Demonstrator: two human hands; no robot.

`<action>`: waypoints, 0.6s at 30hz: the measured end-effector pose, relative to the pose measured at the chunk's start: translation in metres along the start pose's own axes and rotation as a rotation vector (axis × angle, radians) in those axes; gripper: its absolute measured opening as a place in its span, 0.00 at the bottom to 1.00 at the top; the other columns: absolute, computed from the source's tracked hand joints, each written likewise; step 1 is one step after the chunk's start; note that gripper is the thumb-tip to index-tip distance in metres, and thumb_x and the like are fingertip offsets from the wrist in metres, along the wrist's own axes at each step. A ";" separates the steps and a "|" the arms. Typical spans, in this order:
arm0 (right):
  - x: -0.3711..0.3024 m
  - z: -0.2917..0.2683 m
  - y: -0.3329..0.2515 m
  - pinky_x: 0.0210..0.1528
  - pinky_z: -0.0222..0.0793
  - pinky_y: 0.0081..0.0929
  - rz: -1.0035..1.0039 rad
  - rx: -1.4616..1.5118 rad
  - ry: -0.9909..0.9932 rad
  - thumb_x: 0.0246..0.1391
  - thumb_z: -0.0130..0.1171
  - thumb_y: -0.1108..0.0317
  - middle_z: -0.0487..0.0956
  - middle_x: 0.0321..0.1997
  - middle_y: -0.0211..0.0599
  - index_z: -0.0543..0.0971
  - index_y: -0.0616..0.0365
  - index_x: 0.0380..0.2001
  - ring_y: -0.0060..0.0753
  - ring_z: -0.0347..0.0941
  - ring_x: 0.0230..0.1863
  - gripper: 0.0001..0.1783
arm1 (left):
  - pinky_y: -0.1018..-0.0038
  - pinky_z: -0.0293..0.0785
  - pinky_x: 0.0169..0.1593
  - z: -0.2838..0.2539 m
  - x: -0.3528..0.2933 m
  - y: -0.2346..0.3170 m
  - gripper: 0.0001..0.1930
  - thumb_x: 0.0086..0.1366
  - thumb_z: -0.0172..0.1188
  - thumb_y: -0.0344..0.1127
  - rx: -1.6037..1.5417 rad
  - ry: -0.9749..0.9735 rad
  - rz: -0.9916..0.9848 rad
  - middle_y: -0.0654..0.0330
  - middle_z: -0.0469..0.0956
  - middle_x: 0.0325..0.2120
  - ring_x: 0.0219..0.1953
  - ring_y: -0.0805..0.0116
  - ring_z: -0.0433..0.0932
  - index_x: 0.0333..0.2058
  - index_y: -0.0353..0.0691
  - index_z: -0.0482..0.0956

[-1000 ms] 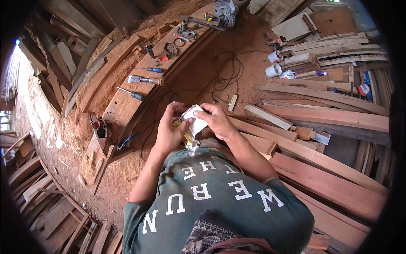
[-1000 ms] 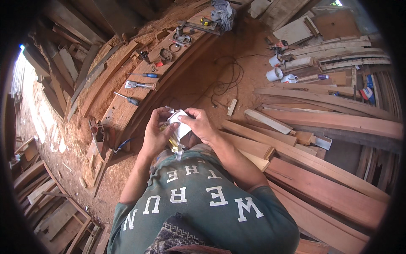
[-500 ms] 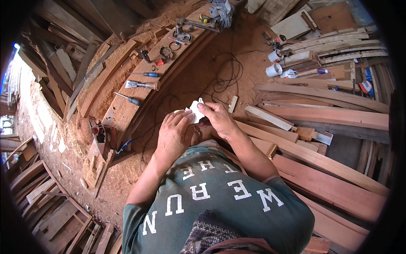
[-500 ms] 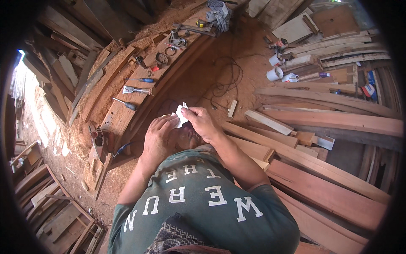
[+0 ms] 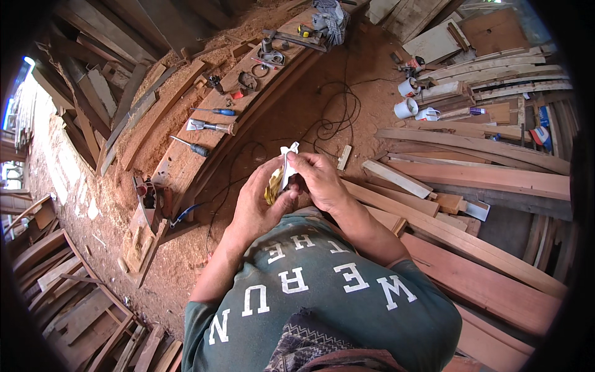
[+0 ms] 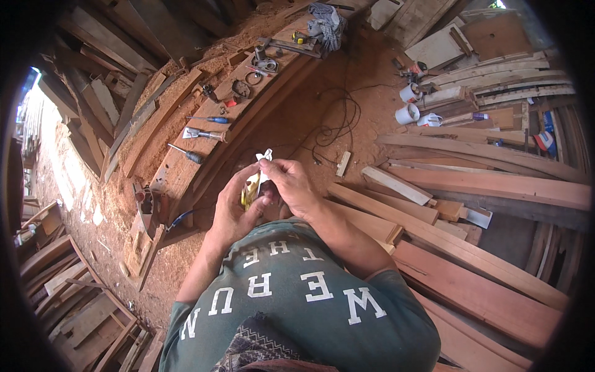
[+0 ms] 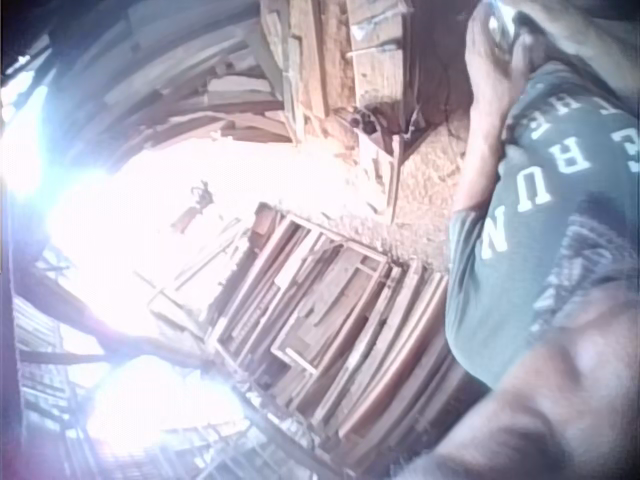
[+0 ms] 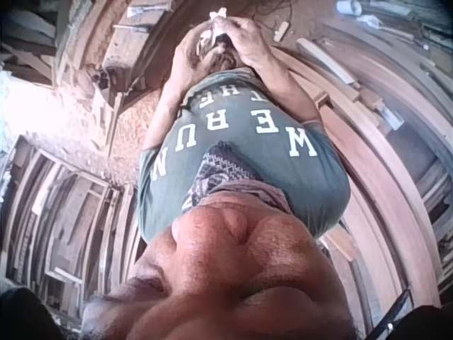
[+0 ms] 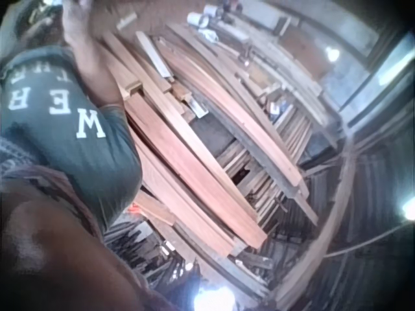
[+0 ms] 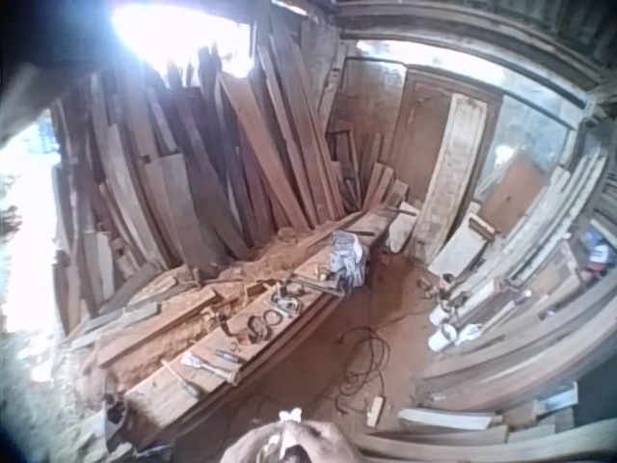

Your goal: The person disassembles a metal power tool component, applies grease to the internal gears and cylinder, and reassembles the metal housing. Then, the person inserts a wooden handle into a metal sleeve and taps it into place using a wooden mallet while holding a small piece of card against the assembly.

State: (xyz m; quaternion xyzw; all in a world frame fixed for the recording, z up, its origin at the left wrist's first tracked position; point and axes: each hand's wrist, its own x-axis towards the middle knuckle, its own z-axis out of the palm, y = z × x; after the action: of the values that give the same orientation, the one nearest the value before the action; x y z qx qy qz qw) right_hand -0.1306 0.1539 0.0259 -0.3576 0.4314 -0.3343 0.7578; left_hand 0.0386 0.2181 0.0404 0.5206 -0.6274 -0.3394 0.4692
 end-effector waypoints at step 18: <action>0.004 -0.006 -0.052 0.47 0.77 0.27 -0.327 -0.799 -0.240 0.65 0.63 0.75 0.86 0.39 0.35 0.83 0.64 0.48 0.25 0.80 0.42 0.10 | 0.76 0.78 0.50 -0.044 0.017 0.003 0.09 0.68 0.70 0.27 -0.504 -0.257 -0.479 0.65 0.86 0.36 0.40 0.79 0.79 0.45 0.34 0.83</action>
State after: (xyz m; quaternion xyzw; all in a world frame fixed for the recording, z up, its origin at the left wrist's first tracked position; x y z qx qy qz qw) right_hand -0.1446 0.1224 0.0654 -0.7220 0.3735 -0.2129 0.5421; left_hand 0.0785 0.2051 0.0619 0.4740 -0.4383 -0.6459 0.4074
